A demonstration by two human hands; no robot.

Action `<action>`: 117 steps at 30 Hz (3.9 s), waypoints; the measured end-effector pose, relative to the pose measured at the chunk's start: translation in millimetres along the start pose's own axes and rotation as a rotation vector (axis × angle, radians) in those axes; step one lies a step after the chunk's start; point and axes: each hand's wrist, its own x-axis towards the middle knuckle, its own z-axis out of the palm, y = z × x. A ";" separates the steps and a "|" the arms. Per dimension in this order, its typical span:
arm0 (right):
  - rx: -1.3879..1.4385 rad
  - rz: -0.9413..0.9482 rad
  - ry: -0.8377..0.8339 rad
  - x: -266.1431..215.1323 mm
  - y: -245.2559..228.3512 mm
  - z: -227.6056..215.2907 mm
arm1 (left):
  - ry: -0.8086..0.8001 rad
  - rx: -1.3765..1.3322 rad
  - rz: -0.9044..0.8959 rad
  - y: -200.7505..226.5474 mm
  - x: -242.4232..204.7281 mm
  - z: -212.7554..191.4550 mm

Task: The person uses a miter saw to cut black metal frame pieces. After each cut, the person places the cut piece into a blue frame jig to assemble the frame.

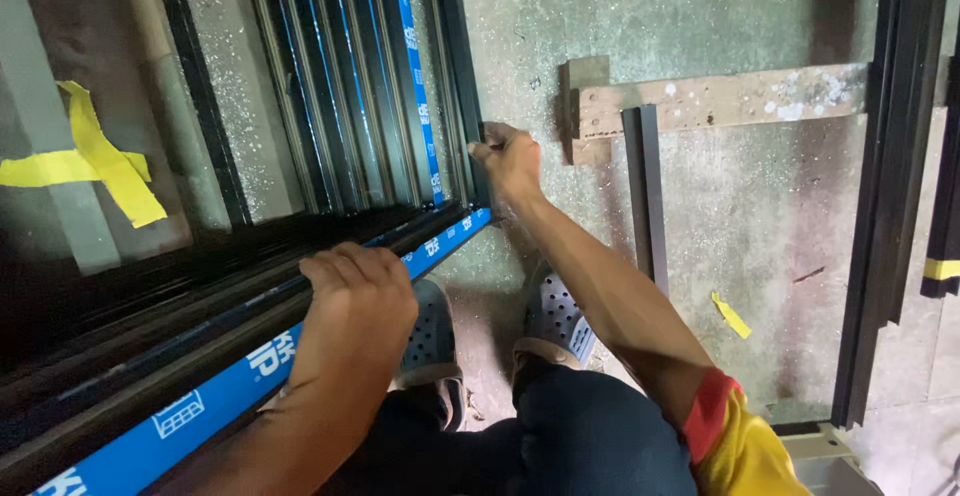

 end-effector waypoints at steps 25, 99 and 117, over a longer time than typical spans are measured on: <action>0.150 -0.003 -0.009 -14.3 -38.4 0.2 | 0.007 -0.042 -0.013 8.8 0.8 12.3; 0.226 -0.031 -0.141 -4.6 4.2 -7.7 | 0.218 -1.311 -0.704 49.6 357.1 132.0; -0.190 -0.184 -0.125 -31.1 -5.0 -0.2 | 0.288 -1.258 -0.720 53.2 362.2 140.6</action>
